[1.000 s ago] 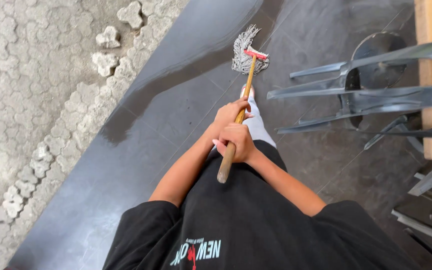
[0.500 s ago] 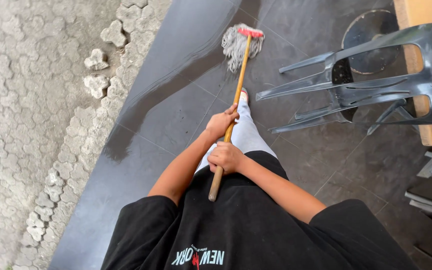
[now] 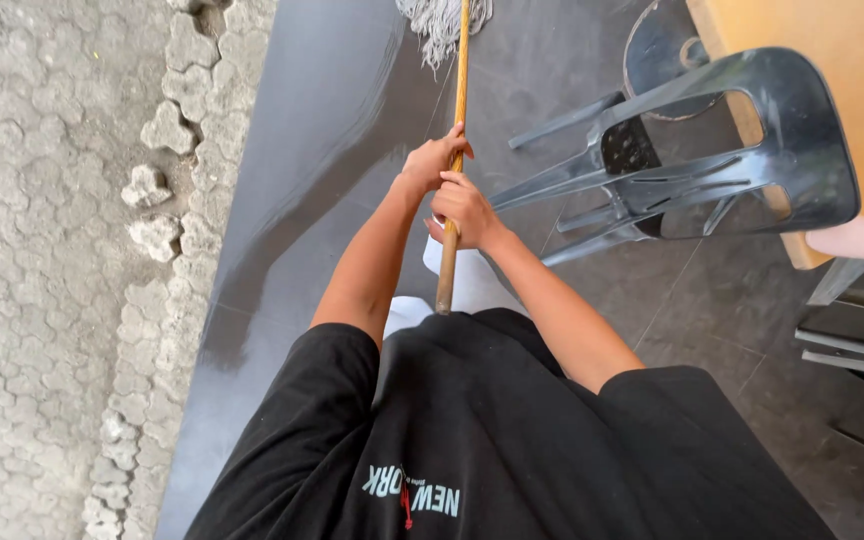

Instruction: Mopping the floor of an outdoor patio area.

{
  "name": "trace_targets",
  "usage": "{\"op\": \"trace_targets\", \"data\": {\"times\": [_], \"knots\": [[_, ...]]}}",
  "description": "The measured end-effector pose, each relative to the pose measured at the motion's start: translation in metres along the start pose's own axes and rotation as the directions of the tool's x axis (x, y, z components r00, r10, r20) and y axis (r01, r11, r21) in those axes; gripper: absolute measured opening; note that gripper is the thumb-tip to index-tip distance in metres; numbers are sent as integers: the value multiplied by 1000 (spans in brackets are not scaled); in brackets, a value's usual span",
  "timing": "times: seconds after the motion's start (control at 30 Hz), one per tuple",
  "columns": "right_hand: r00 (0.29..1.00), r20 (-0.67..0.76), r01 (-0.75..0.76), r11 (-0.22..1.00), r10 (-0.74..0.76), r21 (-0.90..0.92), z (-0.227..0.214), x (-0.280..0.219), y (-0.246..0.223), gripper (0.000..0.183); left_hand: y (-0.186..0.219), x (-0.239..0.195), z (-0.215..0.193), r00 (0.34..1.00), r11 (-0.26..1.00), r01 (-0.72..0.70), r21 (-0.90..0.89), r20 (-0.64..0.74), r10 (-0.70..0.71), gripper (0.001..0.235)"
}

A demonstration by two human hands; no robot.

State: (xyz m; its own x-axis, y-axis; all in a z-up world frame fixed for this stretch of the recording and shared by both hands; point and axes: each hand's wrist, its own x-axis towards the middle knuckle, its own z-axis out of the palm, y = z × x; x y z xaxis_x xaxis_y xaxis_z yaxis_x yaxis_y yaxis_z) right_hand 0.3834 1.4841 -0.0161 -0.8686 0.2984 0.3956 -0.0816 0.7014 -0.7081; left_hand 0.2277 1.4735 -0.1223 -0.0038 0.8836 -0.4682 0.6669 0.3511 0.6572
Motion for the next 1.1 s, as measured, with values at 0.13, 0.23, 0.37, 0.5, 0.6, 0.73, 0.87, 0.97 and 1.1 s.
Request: {"op": "trace_targets", "data": {"times": [0.13,0.23,0.37,0.5,0.6,0.73,0.87,0.97,1.1], "knots": [[998,-30,-55,998,56,27,27,-11,-9,27,-17,0,18,996,994,-80,72,-44,84,26],[987,-110,-113,991,120,74,42,-16,-45,26,-16,-39,21,999,998,-36,44,22,35,32],[948,-272,-126,979,167,163,69,-18,-109,27,-21,-107,19,983,977,-184,-107,-34,181,35],[940,-232,-214,962,250,169,77,-27,-171,31,31,-211,-27,980,960,-161,231,151,129,62],[955,-140,-229,952,260,204,70,-38,-199,29,54,-300,-51,973,969,-179,167,-116,200,57],[979,-110,-142,964,170,225,72,-25,-248,21,150,-448,-128,930,774,-358,-523,-273,246,37],[997,-78,23,977,-7,211,113,-45,-258,25,170,-504,-110,719,581,-695,-424,-420,554,18],[995,-48,92,977,-84,190,126,-57,-248,32,162,-513,-83,773,750,-621,-229,-336,538,18],[995,-46,98,984,-93,146,123,-62,-221,30,153,-489,-65,797,838,-541,-76,-364,482,24]]}}
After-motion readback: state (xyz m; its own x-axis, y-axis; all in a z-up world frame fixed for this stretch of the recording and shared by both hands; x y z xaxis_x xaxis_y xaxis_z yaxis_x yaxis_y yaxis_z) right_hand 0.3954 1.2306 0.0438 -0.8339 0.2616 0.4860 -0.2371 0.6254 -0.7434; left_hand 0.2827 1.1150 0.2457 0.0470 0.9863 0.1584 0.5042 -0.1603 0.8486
